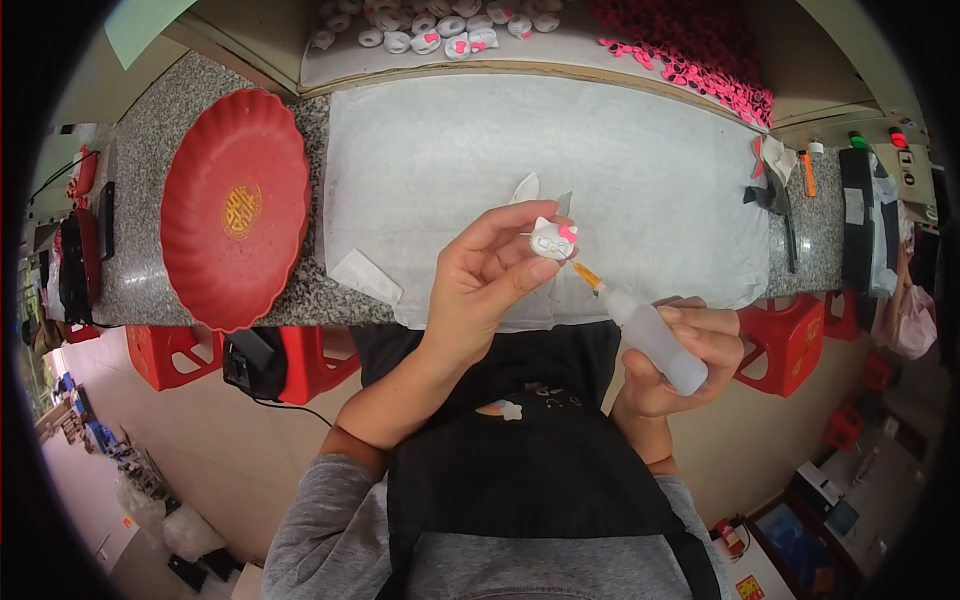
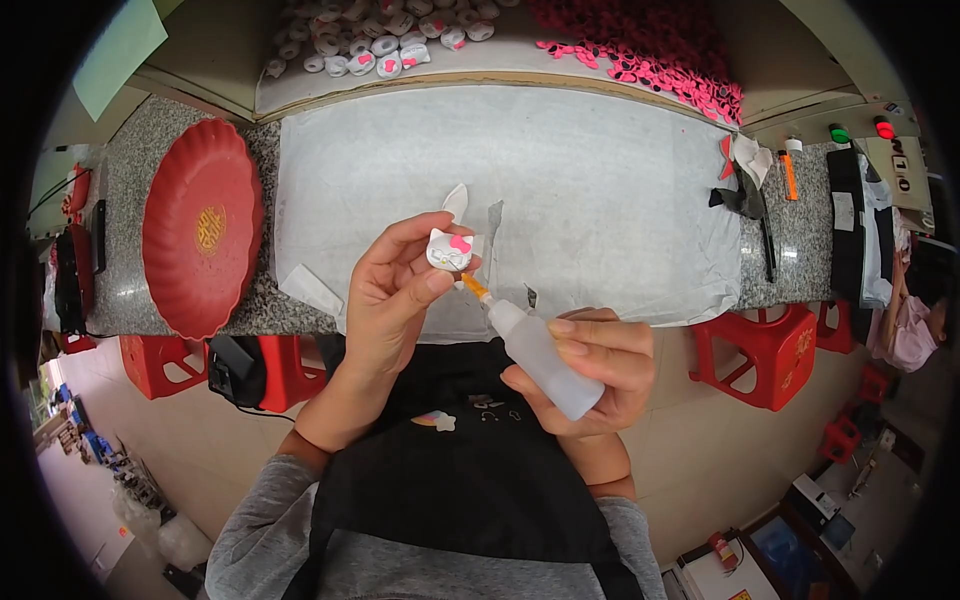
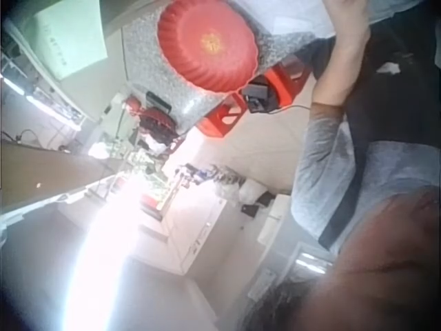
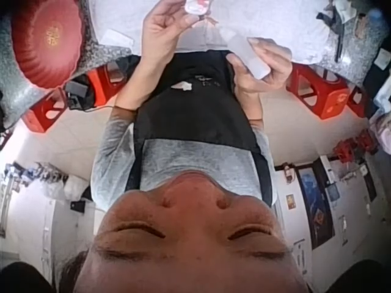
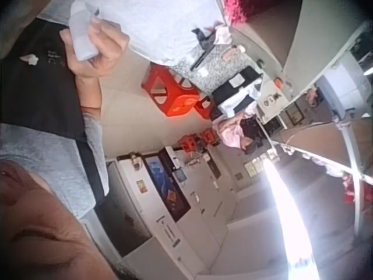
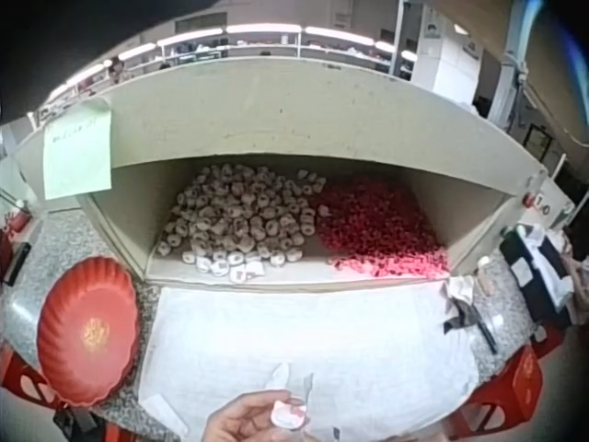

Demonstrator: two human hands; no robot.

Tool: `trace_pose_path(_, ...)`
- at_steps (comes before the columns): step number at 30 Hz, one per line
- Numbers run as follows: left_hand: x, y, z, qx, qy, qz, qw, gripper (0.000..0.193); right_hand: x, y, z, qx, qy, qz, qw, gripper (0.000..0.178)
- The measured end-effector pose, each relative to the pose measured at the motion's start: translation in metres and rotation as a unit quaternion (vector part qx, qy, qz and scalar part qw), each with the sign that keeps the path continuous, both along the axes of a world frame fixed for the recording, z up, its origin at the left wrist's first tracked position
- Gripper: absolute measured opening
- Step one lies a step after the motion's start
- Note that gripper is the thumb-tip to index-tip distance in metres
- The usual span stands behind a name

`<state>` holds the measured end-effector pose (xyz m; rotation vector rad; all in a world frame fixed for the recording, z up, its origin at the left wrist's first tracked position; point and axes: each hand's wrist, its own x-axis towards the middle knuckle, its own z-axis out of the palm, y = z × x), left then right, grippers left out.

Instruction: Trimming toy components with a knife and applying adhesive using a squeeze bottle on a factory assembly line.

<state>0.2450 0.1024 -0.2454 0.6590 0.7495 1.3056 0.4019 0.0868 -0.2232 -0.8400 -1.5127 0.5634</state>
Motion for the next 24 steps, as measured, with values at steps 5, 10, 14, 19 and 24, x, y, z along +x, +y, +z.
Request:
trace_pose_path(5, 0.0002, 0.0, -0.0002, 0.001, 0.003, 0.001, 1.0, 0.041, 0.0003, 0.0001, 0.0004, 0.001, -0.012, 0.001, 1.0, 0.044)
trace_pose_path(10, 0.0006, 0.0003, 0.0001, 0.002, -0.002, 0.003, 1.0, 0.041, 0.0007, -0.0008, 0.003, -0.008, -0.019, 0.003, 1.0, 0.044)
trace_pose_path(14, -0.0003, -0.0001, -0.0013, 0.002, 0.0, 0.003, 1.0, 0.04, 0.0008, -0.001, 0.0014, -0.006, -0.02, 0.009, 1.0, 0.044)
trace_pose_path(19, -0.0006, 0.0004, -0.0004, 0.008, 0.008, 0.012, 1.0, 0.04, 0.0017, -0.0009, 0.0029, -0.011, -0.013, 0.005, 1.0, 0.042)
trace_pose_path(24, -0.0009, 0.0004, -0.0023, 0.008, 0.008, 0.007, 1.0, 0.04, 0.0023, -0.0002, 0.0017, -0.011, -0.013, -0.005, 1.0, 0.041)
